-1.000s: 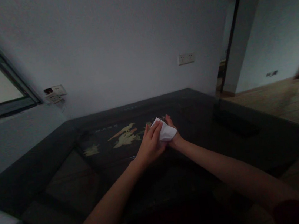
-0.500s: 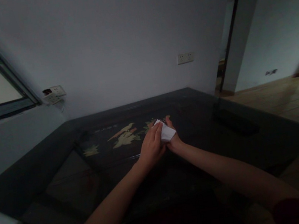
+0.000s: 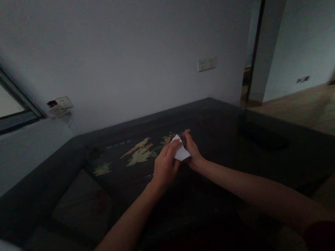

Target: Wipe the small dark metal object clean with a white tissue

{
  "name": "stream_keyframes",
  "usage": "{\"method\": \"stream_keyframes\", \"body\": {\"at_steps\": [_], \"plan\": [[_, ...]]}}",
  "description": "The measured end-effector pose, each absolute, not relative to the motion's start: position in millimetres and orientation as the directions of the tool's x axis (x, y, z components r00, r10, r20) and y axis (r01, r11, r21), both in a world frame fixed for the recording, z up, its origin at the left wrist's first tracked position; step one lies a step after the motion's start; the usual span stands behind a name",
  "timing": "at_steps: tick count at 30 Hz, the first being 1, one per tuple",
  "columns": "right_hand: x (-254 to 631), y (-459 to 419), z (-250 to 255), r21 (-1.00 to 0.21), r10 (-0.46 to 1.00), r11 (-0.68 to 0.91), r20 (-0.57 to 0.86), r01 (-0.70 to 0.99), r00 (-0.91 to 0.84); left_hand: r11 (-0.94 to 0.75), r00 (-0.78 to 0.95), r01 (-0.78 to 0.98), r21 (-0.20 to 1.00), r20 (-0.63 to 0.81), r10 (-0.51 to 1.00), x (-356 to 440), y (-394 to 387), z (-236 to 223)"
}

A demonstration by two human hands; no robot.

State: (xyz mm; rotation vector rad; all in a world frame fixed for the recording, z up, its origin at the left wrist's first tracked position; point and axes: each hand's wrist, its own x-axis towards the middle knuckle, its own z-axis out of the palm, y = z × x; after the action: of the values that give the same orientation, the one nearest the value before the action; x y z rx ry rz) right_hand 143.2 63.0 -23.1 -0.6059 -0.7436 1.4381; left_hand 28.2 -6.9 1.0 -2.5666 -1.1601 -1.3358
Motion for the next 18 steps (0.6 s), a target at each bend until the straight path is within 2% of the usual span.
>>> {"method": "stream_keyframes", "body": {"at_steps": [3,8,11,18], "plan": [[141.3,55.9,-14.3,-0.716,1.0,0.014,0.004,-0.698,0.015,-0.691,0.204,0.527,0.495,0.716,0.668,29.4,-5.1,2.8],[139.9,51.1,-13.1,-0.687,0.997,0.02,0.072,-0.726,-0.041,-0.586,-0.046,0.317,0.746,0.629,0.776,32.7,-2.5,8.6],[140.3,51.7,-16.0,-0.698,0.996,0.024,0.081,-0.716,-0.046,-0.528,-0.097,0.246,0.813,0.563,0.821,34.5,-2.3,9.1],[139.9,55.8,-20.9,-0.718,0.995,0.034,0.089,-0.695,-0.043,-0.461,-0.176,0.237,0.855,0.504,0.845,29.4,6.0,4.9]]}}
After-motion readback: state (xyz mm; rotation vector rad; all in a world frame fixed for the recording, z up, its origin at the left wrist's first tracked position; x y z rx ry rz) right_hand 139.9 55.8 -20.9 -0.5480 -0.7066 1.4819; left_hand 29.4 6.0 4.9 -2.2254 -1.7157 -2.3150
